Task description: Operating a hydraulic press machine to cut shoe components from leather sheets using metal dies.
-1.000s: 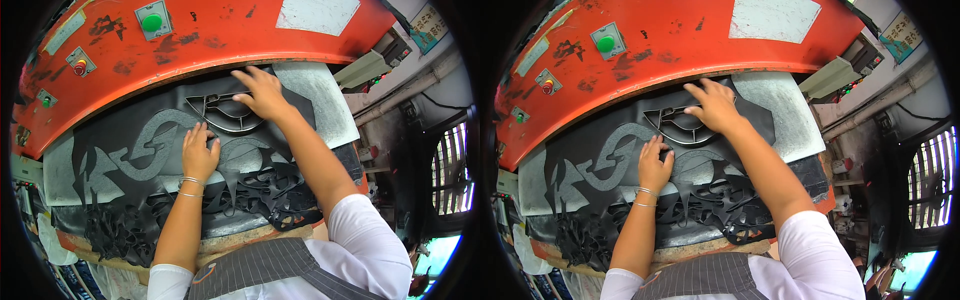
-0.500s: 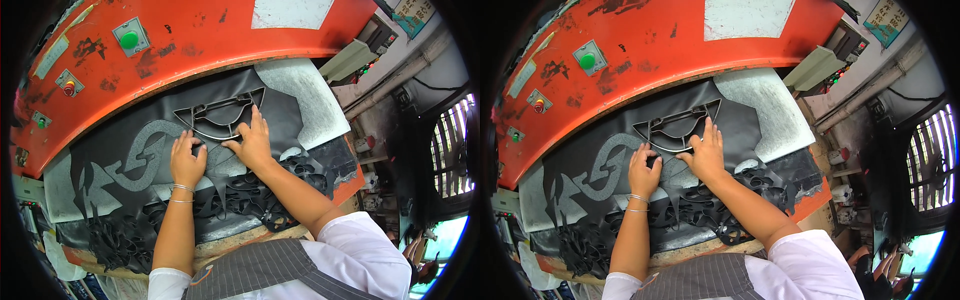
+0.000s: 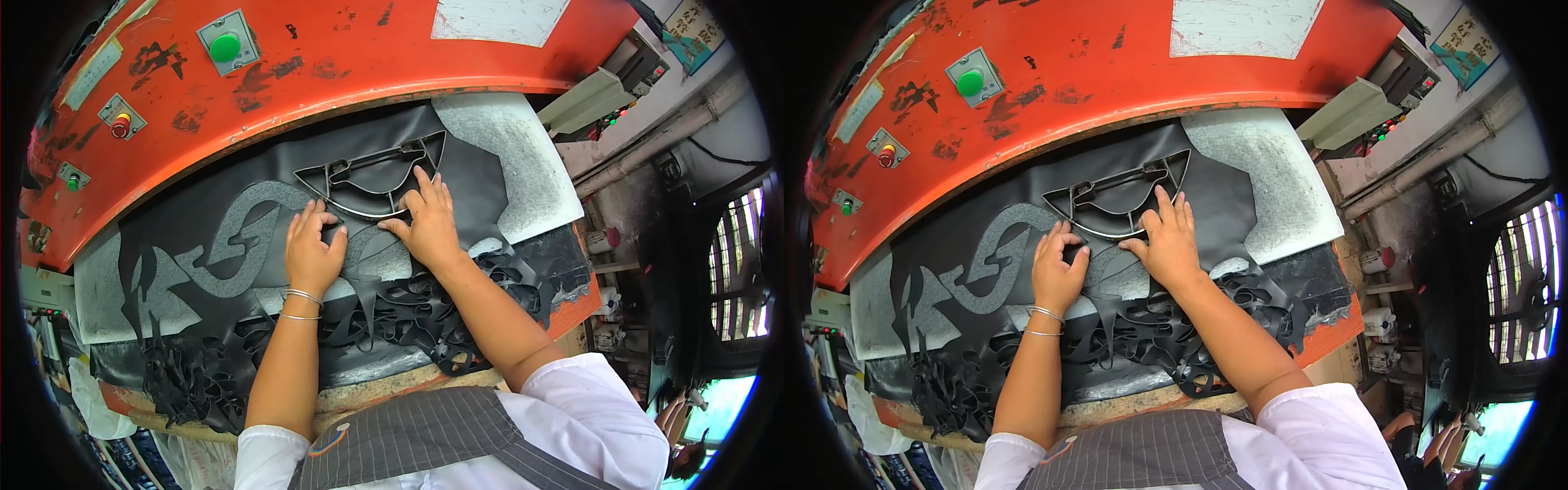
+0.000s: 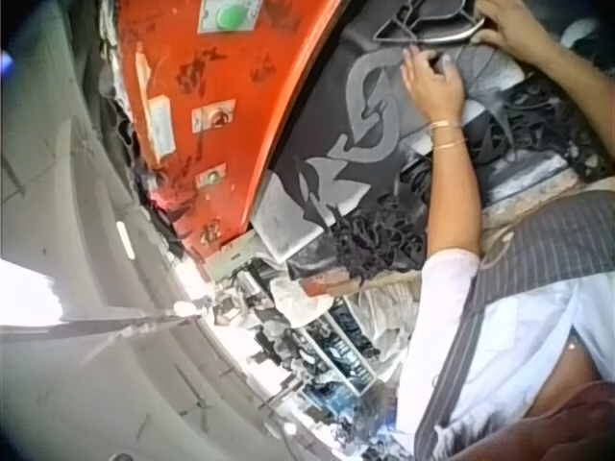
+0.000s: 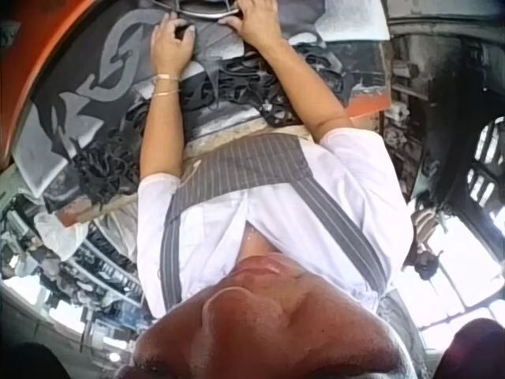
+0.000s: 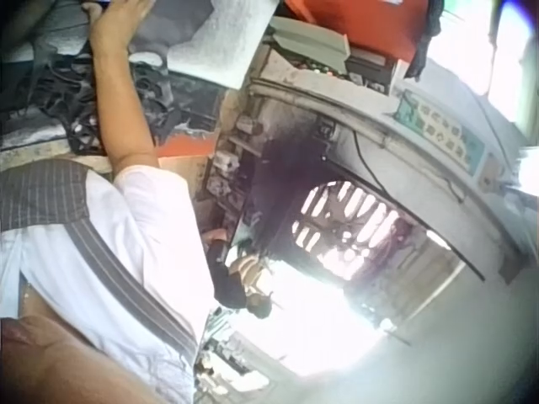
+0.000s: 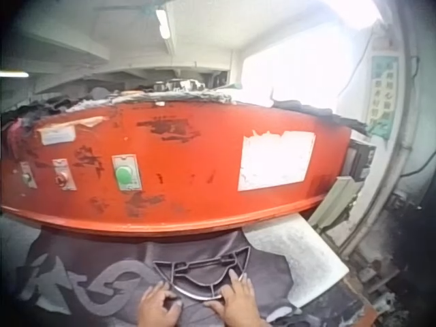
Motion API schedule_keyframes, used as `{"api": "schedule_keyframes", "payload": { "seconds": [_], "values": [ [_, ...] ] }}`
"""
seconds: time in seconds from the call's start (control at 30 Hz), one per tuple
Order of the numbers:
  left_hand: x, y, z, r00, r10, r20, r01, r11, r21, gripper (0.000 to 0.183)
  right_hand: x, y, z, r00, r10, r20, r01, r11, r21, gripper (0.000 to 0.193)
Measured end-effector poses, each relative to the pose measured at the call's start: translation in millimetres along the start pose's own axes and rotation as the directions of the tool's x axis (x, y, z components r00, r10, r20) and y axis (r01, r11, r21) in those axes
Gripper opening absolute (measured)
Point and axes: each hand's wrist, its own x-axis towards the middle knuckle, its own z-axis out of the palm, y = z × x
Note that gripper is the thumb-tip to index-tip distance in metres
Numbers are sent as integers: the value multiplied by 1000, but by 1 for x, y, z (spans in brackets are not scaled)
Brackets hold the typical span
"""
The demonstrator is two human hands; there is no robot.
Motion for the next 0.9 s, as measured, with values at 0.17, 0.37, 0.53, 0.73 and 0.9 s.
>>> {"api": "schedule_keyframes", "payload": {
  "seconds": [0.17,0.37,0.53,0.73,0.9],
  "values": [
    [-3,-2,0,1000,0,12,0,1000,-6,20,-2,-1,-2,999,-23,47,24,999,-25,48],
    [-6,-2,-4,1000,-5,-14,5,1000,27,20,-4,-6,2,998,-27,50,29,999,-35,49],
    [-11,-9,-2,999,-6,-38,4,998,-55,20,-10,-6,6,998,-23,62,26,998,-52,49],
    [-18,-59,-106,938,-328,-114,207,791,-575,36,-29,-44,-46,999,33,-33,-38,985,-171,75],
    [-32,-144,-261,672,-457,-583,200,870,-451,55,3,-114,-68,983,-147,-109,171,949,264,63]
  ]
}}
